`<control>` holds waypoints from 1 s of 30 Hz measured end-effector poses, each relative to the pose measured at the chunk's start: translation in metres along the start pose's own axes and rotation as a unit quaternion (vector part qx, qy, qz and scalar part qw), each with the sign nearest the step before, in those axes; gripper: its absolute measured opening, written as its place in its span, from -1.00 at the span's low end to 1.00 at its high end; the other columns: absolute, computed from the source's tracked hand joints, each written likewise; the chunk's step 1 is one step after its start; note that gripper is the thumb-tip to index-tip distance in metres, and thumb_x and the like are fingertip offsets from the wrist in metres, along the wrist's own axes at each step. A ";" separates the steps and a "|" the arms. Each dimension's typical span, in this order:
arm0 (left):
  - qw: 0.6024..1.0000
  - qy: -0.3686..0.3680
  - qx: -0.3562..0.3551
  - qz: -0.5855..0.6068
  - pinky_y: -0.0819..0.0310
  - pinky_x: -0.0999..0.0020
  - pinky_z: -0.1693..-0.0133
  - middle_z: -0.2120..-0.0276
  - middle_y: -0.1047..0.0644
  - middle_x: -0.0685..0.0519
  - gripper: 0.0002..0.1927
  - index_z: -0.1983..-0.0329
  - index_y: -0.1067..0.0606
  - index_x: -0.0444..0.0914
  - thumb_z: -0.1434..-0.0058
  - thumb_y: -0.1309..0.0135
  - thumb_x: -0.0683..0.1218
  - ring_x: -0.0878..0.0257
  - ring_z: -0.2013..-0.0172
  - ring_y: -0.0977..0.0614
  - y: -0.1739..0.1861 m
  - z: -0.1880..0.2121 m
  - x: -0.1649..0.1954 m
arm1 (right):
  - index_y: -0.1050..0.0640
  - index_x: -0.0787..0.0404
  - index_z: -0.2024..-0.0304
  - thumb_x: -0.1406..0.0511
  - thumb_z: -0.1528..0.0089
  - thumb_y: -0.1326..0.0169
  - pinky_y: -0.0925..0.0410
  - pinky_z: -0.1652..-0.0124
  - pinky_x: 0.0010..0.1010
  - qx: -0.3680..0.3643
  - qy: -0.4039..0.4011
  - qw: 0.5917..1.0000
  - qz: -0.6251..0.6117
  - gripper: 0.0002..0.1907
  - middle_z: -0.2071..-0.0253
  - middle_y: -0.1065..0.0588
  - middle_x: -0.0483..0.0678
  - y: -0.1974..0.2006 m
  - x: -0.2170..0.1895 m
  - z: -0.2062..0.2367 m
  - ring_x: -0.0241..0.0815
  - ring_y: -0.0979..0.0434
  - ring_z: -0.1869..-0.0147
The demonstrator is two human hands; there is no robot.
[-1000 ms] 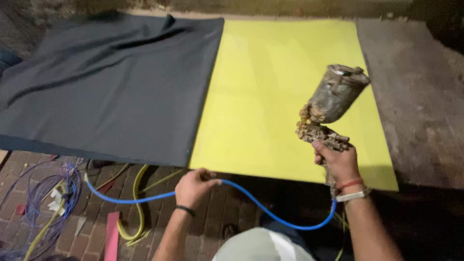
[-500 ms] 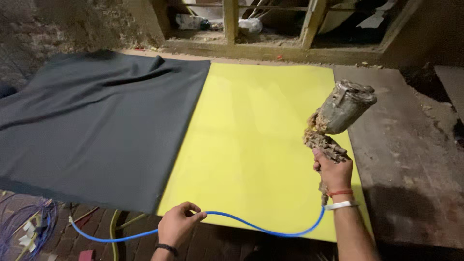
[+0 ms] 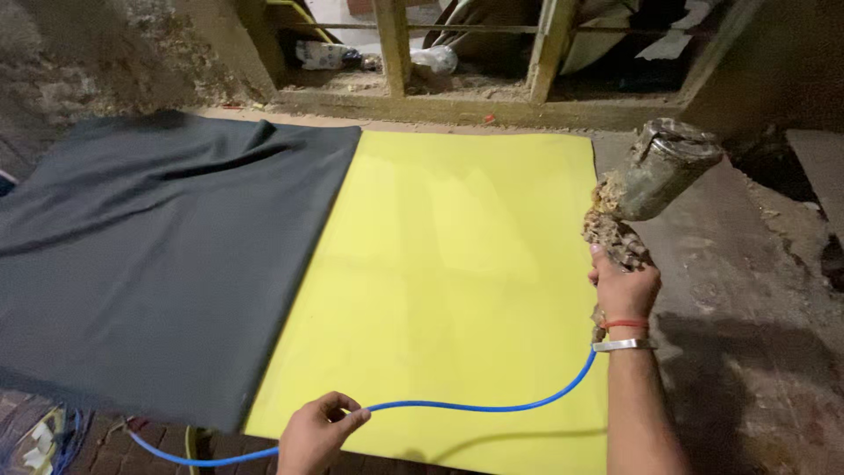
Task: The person uses a spray gun to apply adhesive onto a large yellow foam sheet, then lays a dark fabric sheet over the foam. They align the fabric, press and smooth it flat with both hands, and use a long blade to trim the fabric edge along the foam.
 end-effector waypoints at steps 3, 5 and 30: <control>0.999 -0.021 -0.017 -0.029 -0.52 0.35 0.29 0.46 -0.68 0.09 -0.62 0.30 -0.71 -0.08 -0.02 -0.32 0.26 0.30 0.40 -0.68 -0.011 -0.006 0.009 | -0.58 0.33 0.49 0.22 -0.25 -0.36 -0.39 0.35 -0.33 0.022 -0.009 0.998 0.056 -0.65 0.51 -0.57 -0.07 0.019 0.003 -0.002 -0.23 -0.55 0.47; 0.999 -0.016 -0.022 -0.040 -0.53 0.35 0.28 0.44 -0.70 0.13 -0.62 0.30 -0.70 -0.06 -0.02 -0.31 0.27 0.32 0.37 -0.69 -0.016 -0.010 0.013 | -0.57 0.35 0.48 0.24 -0.27 -0.33 -0.39 0.34 -0.32 0.016 0.015 1.000 0.022 -0.66 0.49 -0.57 -0.08 0.031 0.003 -0.001 -0.24 -0.54 0.45; 0.975 -0.176 -0.110 -0.079 -0.57 0.34 0.29 0.38 -0.72 0.10 -0.59 0.21 -0.68 -0.08 0.07 -0.42 0.17 0.28 0.37 -0.72 -0.004 -0.004 0.018 | -0.40 0.40 0.25 0.31 -0.23 -0.41 -0.40 0.47 -0.40 0.076 -0.156 0.983 0.065 -0.59 0.49 -0.55 0.00 0.151 0.096 0.184 -0.27 -0.50 0.52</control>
Point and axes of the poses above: each hand's wrist, its own z-axis away from the middle knuckle, its own y-axis out of the back of the hand, x = y × z, the point moved 4 cm from there along -z, towards the middle knuckle
